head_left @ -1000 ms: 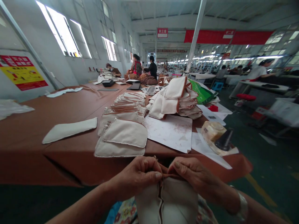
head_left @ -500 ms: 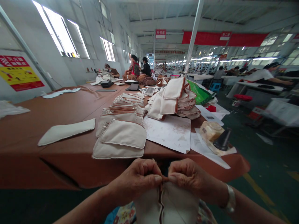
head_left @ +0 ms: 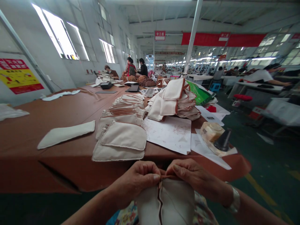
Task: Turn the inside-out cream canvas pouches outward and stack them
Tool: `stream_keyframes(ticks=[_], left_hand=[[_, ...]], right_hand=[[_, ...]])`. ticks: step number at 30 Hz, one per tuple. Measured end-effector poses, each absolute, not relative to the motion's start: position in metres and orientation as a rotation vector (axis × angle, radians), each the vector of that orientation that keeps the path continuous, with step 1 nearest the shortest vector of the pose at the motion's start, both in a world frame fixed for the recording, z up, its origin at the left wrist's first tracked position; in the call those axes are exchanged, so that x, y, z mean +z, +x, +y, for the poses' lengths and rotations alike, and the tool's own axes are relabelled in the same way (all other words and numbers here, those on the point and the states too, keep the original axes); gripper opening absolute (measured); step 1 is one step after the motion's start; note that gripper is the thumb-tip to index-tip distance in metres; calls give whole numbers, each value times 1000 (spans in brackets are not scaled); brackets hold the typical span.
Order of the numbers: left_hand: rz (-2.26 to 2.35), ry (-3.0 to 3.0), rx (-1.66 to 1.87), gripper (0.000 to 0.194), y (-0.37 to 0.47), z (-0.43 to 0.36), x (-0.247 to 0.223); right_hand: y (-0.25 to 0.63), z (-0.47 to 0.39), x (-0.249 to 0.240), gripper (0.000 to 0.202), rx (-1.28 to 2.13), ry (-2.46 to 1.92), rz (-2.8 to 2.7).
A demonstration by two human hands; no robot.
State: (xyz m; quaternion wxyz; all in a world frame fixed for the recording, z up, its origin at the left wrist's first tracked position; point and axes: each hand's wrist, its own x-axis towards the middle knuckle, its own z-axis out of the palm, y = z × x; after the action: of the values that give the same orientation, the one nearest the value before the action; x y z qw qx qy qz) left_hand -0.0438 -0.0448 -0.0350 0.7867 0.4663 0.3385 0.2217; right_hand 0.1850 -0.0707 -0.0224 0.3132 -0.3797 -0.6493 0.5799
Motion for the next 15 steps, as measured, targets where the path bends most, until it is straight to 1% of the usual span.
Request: stream_keyframes(ticks=[7,10,12,14,15], left_hand=[[762,1084,450,32,-44,-43,-36],[765,1047,408,29,-46,-45,-36],[763,978,428,26,-46,-48,-36],[747,908,481,22,-44,-52,-36],[733,881,507,20,-44,-54,-37]], right_hand=[[171,-68,-28,43,1768,-1019,-1502],[172,-70,-33,37,1742,-1014,-1485],[176,-72,-35,26,1502,-1040,-1590],[180,-75,-37,13,1108,-1015,-1774],[181,-76,-38,9,917,-969,-1877]])
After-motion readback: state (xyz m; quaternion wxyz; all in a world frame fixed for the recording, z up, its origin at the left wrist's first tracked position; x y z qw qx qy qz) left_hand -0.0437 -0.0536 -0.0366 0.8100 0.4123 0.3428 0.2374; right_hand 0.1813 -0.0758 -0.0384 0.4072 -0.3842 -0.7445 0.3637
